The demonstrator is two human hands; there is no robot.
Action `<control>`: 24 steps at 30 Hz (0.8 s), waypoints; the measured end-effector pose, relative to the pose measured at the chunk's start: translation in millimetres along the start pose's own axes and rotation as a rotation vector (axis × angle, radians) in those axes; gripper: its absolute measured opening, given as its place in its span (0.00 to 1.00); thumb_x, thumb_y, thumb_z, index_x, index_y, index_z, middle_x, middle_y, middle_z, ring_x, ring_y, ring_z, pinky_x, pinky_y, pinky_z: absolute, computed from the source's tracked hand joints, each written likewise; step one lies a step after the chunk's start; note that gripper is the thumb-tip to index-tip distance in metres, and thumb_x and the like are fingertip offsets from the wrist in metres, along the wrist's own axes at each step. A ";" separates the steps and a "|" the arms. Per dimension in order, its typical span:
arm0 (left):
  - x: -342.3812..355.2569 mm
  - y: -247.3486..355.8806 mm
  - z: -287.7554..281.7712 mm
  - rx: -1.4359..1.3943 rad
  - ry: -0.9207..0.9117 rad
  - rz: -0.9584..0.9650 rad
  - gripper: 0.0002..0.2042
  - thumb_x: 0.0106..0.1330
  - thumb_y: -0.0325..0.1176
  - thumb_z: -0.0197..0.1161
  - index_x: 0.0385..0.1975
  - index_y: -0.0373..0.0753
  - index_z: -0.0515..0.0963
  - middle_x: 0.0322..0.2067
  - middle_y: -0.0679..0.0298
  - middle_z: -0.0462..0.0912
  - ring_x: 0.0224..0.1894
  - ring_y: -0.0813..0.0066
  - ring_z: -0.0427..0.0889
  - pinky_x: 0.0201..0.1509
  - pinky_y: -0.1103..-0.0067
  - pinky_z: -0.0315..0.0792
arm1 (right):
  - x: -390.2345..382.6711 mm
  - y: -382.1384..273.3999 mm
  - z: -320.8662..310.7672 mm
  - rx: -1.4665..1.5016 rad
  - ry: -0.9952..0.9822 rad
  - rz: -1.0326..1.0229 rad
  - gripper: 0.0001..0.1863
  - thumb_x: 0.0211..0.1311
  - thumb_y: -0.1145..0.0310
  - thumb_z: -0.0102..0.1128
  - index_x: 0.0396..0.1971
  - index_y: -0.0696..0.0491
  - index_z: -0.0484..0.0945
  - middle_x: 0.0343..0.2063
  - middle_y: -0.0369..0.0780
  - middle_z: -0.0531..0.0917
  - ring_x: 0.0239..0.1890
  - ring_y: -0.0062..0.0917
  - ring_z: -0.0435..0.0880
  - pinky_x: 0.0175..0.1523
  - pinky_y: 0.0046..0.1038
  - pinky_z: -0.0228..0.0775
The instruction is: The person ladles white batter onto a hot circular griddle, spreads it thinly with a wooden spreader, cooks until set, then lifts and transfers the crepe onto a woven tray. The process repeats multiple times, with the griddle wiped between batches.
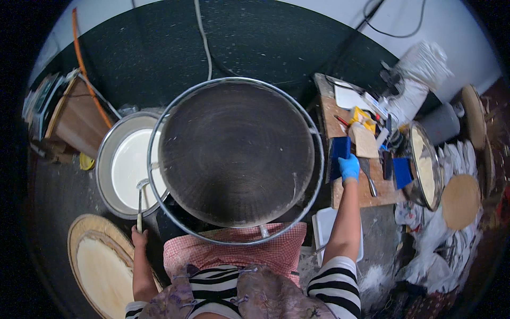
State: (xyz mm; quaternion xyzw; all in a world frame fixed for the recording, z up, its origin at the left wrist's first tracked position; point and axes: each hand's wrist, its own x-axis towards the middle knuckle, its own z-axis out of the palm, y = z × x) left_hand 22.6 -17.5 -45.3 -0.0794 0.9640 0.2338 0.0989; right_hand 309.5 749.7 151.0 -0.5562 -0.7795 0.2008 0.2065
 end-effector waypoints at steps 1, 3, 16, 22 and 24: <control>7.7 -1.6 2.9 0.003 -0.024 -0.006 0.28 0.48 0.30 0.67 0.50 0.33 0.66 0.41 0.46 0.76 0.45 0.50 0.76 0.49 0.67 0.70 | -7.1 31.8 -8.8 0.225 -0.029 0.071 0.15 0.46 0.69 0.65 0.35 0.60 0.79 0.30 0.42 0.83 0.29 0.26 0.81 0.38 0.28 0.72; 21.7 -1.5 10.4 0.075 0.005 0.052 0.25 0.50 0.30 0.66 0.49 0.32 0.67 0.40 0.46 0.77 0.44 0.50 0.76 0.48 0.67 0.70 | -23.3 87.3 -19.7 0.460 -0.012 0.278 0.14 0.50 0.70 0.62 0.37 0.61 0.79 0.31 0.40 0.83 0.31 0.23 0.80 0.38 0.25 0.72; -10.5 71.0 16.4 0.121 -0.097 0.078 0.28 0.53 0.32 0.65 0.55 0.37 0.64 0.47 0.48 0.74 0.49 0.53 0.74 0.53 0.68 0.68 | -211.2 247.0 -19.0 0.224 0.305 0.594 0.29 0.55 0.64 0.57 0.53 0.65 0.65 0.52 0.49 0.71 0.51 0.33 0.72 0.56 0.32 0.63; -32.2 85.9 1.6 0.166 -0.131 -0.044 0.29 0.54 0.35 0.63 0.56 0.41 0.62 0.47 0.49 0.74 0.50 0.53 0.74 0.53 0.66 0.68 | -282.5 293.3 58.1 0.477 0.070 0.929 0.23 0.49 0.68 0.60 0.46 0.62 0.69 0.40 0.43 0.78 0.39 0.31 0.76 0.43 0.33 0.69; -34.4 91.0 -0.8 0.125 -0.128 -0.064 0.24 0.52 0.32 0.61 0.51 0.36 0.66 0.43 0.45 0.76 0.48 0.51 0.75 0.51 0.65 0.69 | -278.0 302.4 62.4 0.509 -0.007 0.935 0.13 0.49 0.70 0.56 0.36 0.59 0.73 0.30 0.41 0.77 0.30 0.29 0.74 0.34 0.33 0.68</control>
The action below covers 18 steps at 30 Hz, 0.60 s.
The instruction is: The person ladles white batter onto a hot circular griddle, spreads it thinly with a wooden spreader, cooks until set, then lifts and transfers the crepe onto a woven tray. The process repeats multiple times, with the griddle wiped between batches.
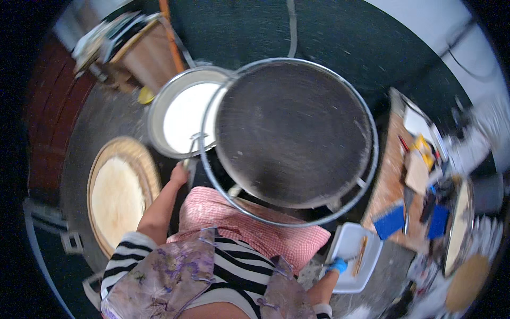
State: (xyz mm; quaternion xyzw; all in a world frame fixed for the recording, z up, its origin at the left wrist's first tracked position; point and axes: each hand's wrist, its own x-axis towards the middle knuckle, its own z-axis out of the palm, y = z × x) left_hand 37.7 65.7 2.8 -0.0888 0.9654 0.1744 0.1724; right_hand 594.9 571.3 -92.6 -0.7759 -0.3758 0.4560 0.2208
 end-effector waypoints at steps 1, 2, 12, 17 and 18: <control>-0.6 2.4 -0.6 0.009 -0.010 -0.018 0.22 0.52 0.32 0.61 0.49 0.36 0.67 0.41 0.45 0.77 0.46 0.50 0.76 0.50 0.64 0.70 | 3.1 -3.2 -7.0 -0.013 0.015 0.019 0.09 0.49 0.70 0.54 0.30 0.57 0.74 0.26 0.40 0.75 0.25 0.28 0.72 0.30 0.33 0.66; -1.0 4.3 -1.1 0.024 -0.018 -0.056 0.18 0.55 0.32 0.56 0.47 0.40 0.68 0.41 0.48 0.78 0.45 0.52 0.77 0.48 0.64 0.71 | 5.5 -10.7 -6.7 -0.023 0.042 0.039 0.05 0.49 0.71 0.53 0.25 0.56 0.74 0.21 0.39 0.73 0.21 0.27 0.70 0.27 0.33 0.63; 9.1 3.8 18.1 -0.135 0.037 -0.074 0.17 0.54 0.29 0.56 0.43 0.34 0.64 0.36 0.43 0.77 0.42 0.48 0.77 0.46 0.63 0.71 | -104.2 -68.8 7.2 -0.219 0.362 -0.498 0.05 0.50 0.71 0.51 0.21 0.54 0.75 0.16 0.37 0.70 0.16 0.25 0.66 0.22 0.32 0.60; 32.4 -33.0 -4.3 -0.358 0.141 0.096 0.18 0.53 0.33 0.61 0.44 0.36 0.73 0.36 0.47 0.79 0.41 0.51 0.78 0.46 0.66 0.71 | -154.2 -91.9 42.1 -0.306 0.336 -0.659 0.05 0.50 0.70 0.51 0.22 0.54 0.75 0.15 0.36 0.69 0.15 0.24 0.66 0.21 0.31 0.59; 39.6 -39.3 -8.4 -0.362 0.188 0.092 0.16 0.53 0.34 0.60 0.42 0.36 0.74 0.34 0.48 0.79 0.41 0.51 0.78 0.46 0.66 0.72 | -160.7 -96.0 48.5 -0.325 0.330 -0.678 0.05 0.50 0.70 0.51 0.22 0.54 0.75 0.15 0.36 0.69 0.15 0.24 0.66 0.21 0.31 0.59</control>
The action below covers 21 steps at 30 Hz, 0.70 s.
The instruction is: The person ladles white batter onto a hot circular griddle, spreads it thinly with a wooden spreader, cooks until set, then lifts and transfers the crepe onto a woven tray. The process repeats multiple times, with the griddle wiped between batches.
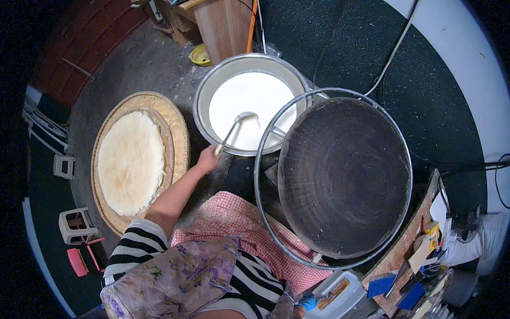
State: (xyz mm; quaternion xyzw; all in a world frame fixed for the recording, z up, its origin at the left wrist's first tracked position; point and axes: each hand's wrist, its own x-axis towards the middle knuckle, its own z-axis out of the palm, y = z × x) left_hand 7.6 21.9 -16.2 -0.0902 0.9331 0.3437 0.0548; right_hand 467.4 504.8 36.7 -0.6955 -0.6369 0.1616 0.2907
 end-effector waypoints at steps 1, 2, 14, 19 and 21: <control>7.8 -4.4 -3.7 -0.019 0.054 0.036 0.15 0.54 0.35 0.59 0.40 0.36 0.75 0.33 0.48 0.79 0.41 0.50 0.78 0.45 0.66 0.72 | -4.8 -8.1 3.5 -0.005 -0.012 -0.018 0.05 0.50 0.70 0.51 0.22 0.54 0.75 0.15 0.36 0.69 0.15 0.24 0.65 0.21 0.31 0.59; 17.6 -6.7 -5.8 -0.017 0.088 0.069 0.14 0.57 0.32 0.57 0.40 0.31 0.75 0.29 0.47 0.79 0.32 0.53 0.80 0.37 0.68 0.74 | -7.7 -15.8 6.1 -0.011 -0.018 -0.032 0.05 0.50 0.70 0.51 0.22 0.54 0.75 0.15 0.36 0.69 0.15 0.24 0.65 0.21 0.31 0.58; 36.5 24.1 -30.9 -0.464 -0.363 -0.278 0.11 0.62 0.34 0.53 0.32 0.31 0.74 0.13 0.65 0.69 0.09 0.79 0.68 0.12 0.81 0.63 | -23.5 -61.7 22.8 -0.054 -0.078 -0.117 0.05 0.52 0.69 0.52 0.24 0.54 0.76 0.14 0.35 0.67 0.14 0.22 0.64 0.20 0.29 0.57; 20.7 35.8 -5.2 -0.301 -0.374 -0.411 0.11 0.62 0.33 0.53 0.34 0.29 0.74 0.12 0.64 0.70 0.10 0.75 0.68 0.12 0.78 0.65 | -23.4 -68.0 22.6 -0.049 -0.086 -0.131 0.05 0.52 0.69 0.52 0.25 0.54 0.76 0.13 0.34 0.66 0.14 0.22 0.63 0.20 0.28 0.56; 18.2 36.5 -2.8 -0.391 -0.485 -0.362 0.11 0.62 0.32 0.52 0.35 0.30 0.75 0.14 0.64 0.71 0.10 0.75 0.69 0.13 0.78 0.65 | -23.7 -69.7 21.7 -0.053 -0.087 -0.140 0.05 0.52 0.69 0.52 0.25 0.54 0.76 0.13 0.34 0.66 0.13 0.22 0.63 0.20 0.28 0.56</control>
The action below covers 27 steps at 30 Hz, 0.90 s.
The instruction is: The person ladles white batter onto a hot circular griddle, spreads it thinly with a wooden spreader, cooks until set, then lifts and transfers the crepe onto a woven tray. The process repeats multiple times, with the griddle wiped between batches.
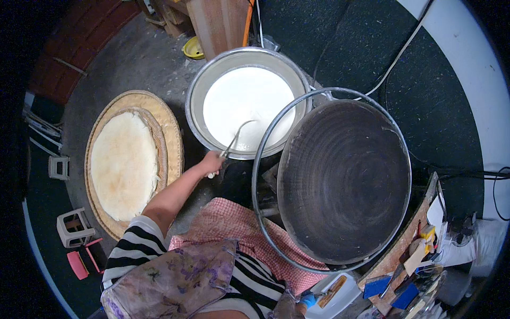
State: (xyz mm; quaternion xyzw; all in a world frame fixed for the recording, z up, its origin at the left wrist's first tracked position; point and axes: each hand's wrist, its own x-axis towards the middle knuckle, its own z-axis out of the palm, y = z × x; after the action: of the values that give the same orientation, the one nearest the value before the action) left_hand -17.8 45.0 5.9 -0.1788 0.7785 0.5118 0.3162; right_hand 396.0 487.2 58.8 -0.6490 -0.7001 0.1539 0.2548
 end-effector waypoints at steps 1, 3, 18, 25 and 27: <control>0.1 0.7 -1.4 0.082 0.007 0.046 0.11 0.62 0.32 0.52 0.37 0.31 0.75 0.14 0.63 0.72 0.10 0.75 0.69 0.13 0.78 0.66 | -0.5 -0.8 -0.7 -0.002 -0.005 0.000 0.05 0.52 0.69 0.52 0.25 0.54 0.76 0.13 0.34 0.66 0.13 0.22 0.62 0.19 0.28 0.55; 1.7 4.3 -6.2 0.095 0.048 0.140 0.12 0.62 0.32 0.52 0.40 0.32 0.75 0.15 0.63 0.72 0.10 0.76 0.69 0.14 0.78 0.66 | -2.0 -2.2 -1.5 -0.010 -0.010 -0.013 0.05 0.53 0.69 0.52 0.25 0.53 0.76 0.13 0.34 0.66 0.13 0.21 0.62 0.19 0.28 0.55; 48.8 -41.1 15.8 -1.270 -0.531 -0.288 0.12 0.68 0.40 0.47 0.26 0.40 0.64 0.17 0.68 0.68 0.12 0.83 0.65 0.11 0.86 0.60 | -5.7 -3.8 -15.3 -0.008 0.000 -0.040 0.06 0.54 0.68 0.52 0.27 0.53 0.76 0.11 0.32 0.63 0.12 0.20 0.60 0.18 0.26 0.53; 28.6 -45.6 4.3 -1.421 -0.725 -0.246 0.13 0.68 0.39 0.44 0.39 0.36 0.69 0.18 0.68 0.68 0.12 0.83 0.62 0.13 0.86 0.61 | -10.4 4.1 -23.0 0.029 0.005 -0.030 0.06 0.55 0.68 0.53 0.28 0.53 0.77 0.10 0.31 0.62 0.11 0.19 0.59 0.18 0.25 0.52; 23.9 -44.2 -2.3 -1.423 -0.704 -0.277 0.15 0.67 0.40 0.45 0.45 0.35 0.67 0.18 0.70 0.65 0.12 0.83 0.60 0.12 0.86 0.59 | -11.7 8.7 -27.6 0.043 0.010 -0.025 0.07 0.55 0.67 0.53 0.29 0.53 0.77 0.10 0.31 0.62 0.11 0.19 0.59 0.17 0.25 0.51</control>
State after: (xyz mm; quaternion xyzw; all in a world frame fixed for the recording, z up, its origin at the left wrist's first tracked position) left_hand -9.6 25.8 -39.8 -0.2606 0.0915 0.8674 0.4140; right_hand 419.0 473.5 74.9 -0.6355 -0.7034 0.1623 0.2740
